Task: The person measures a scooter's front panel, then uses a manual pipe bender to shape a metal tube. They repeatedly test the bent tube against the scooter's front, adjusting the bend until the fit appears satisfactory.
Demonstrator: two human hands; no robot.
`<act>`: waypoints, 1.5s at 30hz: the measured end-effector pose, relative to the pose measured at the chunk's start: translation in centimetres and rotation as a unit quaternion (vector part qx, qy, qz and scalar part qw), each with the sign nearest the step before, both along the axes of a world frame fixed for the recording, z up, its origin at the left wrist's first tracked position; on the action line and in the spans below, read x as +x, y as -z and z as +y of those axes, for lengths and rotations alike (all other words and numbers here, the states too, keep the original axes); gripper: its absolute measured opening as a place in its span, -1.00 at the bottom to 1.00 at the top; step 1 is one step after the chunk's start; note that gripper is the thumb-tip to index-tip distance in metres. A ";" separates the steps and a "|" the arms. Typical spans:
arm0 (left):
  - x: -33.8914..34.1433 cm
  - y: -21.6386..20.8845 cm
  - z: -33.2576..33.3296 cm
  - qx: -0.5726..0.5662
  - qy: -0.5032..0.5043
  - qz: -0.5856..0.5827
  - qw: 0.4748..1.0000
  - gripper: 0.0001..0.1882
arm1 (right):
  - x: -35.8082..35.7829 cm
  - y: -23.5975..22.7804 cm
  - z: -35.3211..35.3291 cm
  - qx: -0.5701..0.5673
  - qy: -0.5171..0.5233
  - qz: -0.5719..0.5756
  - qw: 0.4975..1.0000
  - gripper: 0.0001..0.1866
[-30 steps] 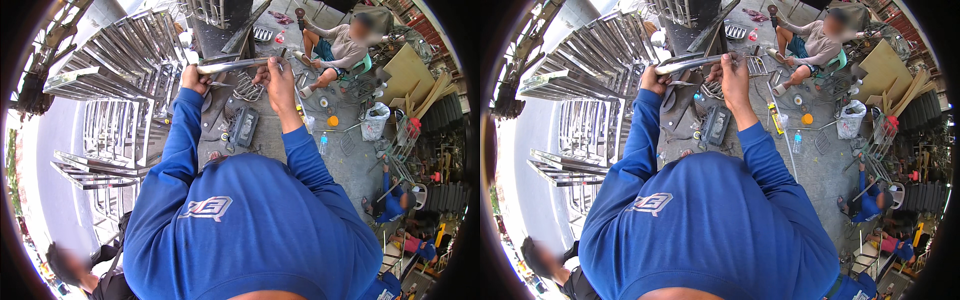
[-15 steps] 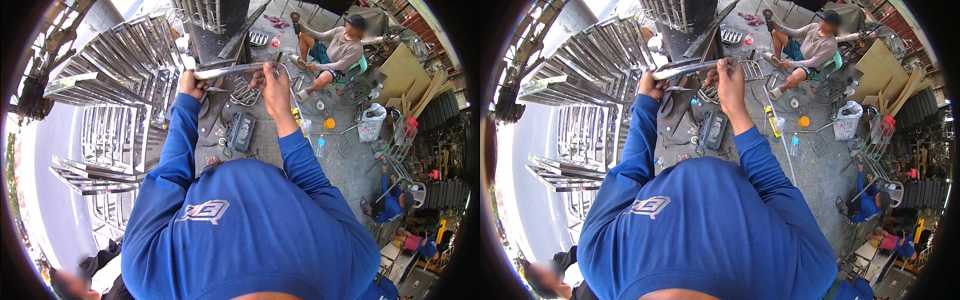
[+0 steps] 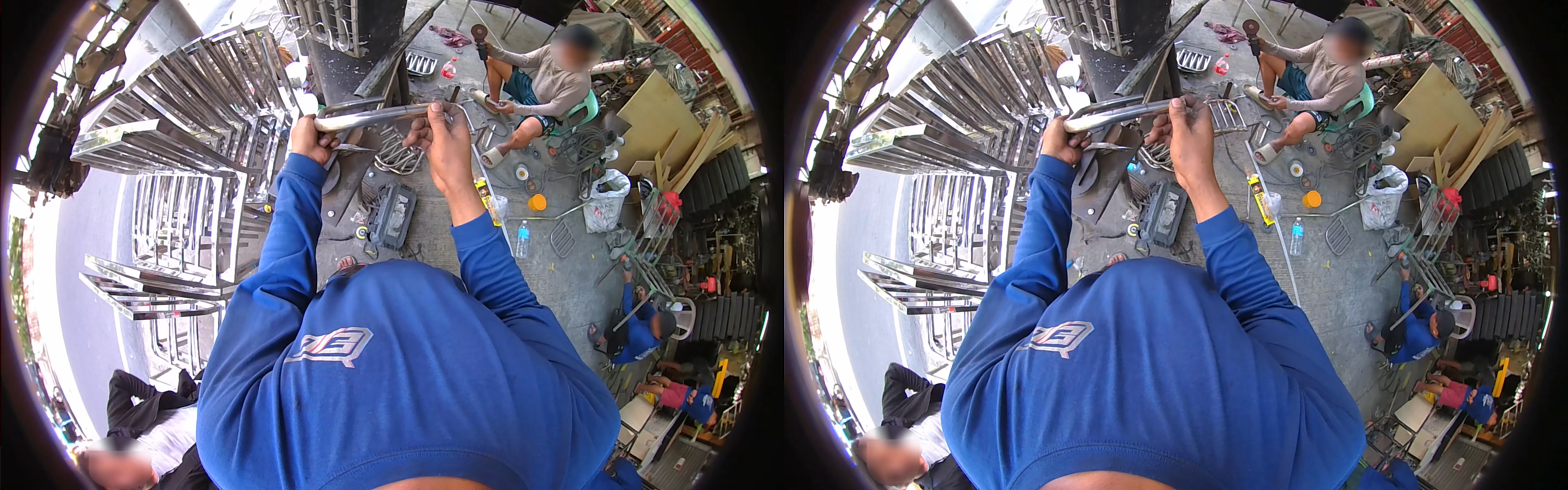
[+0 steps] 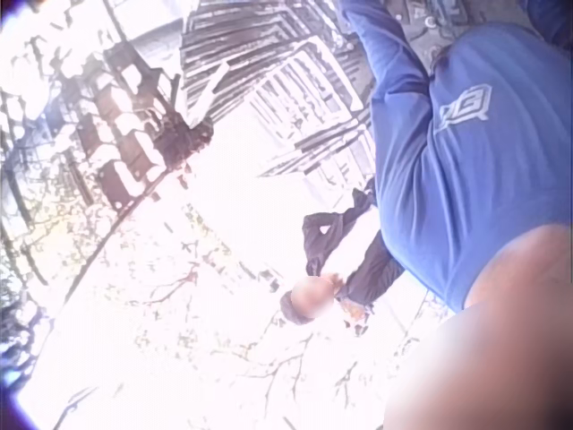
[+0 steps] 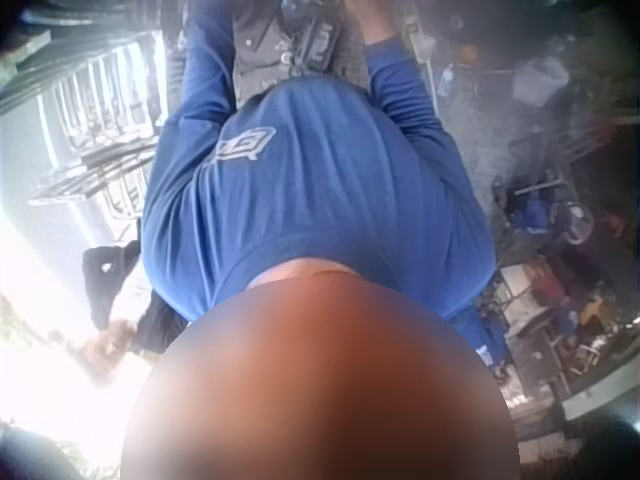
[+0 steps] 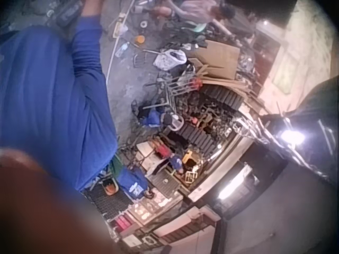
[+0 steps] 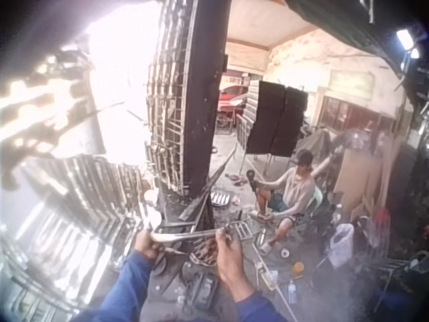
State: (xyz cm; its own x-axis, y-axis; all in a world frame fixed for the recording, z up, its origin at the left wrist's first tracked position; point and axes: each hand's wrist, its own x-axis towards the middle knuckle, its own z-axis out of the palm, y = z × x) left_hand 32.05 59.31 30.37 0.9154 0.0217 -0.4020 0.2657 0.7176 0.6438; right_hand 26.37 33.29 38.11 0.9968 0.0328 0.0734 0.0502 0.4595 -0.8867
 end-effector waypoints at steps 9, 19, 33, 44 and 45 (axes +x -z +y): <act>0.0 0.3 0.2 0.010 -0.012 -0.009 1.000 -0.74 | -0.2 -0.1 0.2 0.000 0.007 0.002 1.000 -0.67; -1.7 -0.3 -1.8 0.198 0.018 -0.071 0.978 -0.71 | -2.2 2.8 -3.2 0.013 0.041 -0.008 0.999 -0.78; -3.1 2.7 -13.3 0.301 0.158 -0.330 0.881 -0.57 | -7.0 13.9 -16.2 -0.033 0.337 0.120 0.933 -0.60; -0.9 17.0 -16.3 0.288 0.233 -0.164 0.914 -0.76 | -9.3 11.1 -24.6 -0.104 0.317 0.049 0.941 -0.53; -1.5 17.5 -16.5 0.304 0.247 -0.147 0.908 -0.71 | -9.8 11.2 -24.7 -0.100 0.321 0.066 0.940 -0.51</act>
State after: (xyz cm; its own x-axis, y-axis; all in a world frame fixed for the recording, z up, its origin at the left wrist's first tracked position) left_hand 30.58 42.83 12.86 0.9399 -0.2844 -0.1889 0.2103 0.0464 0.9765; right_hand 16.59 8.60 26.92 0.8161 -0.5778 0.0044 0.1440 0.1960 -0.9700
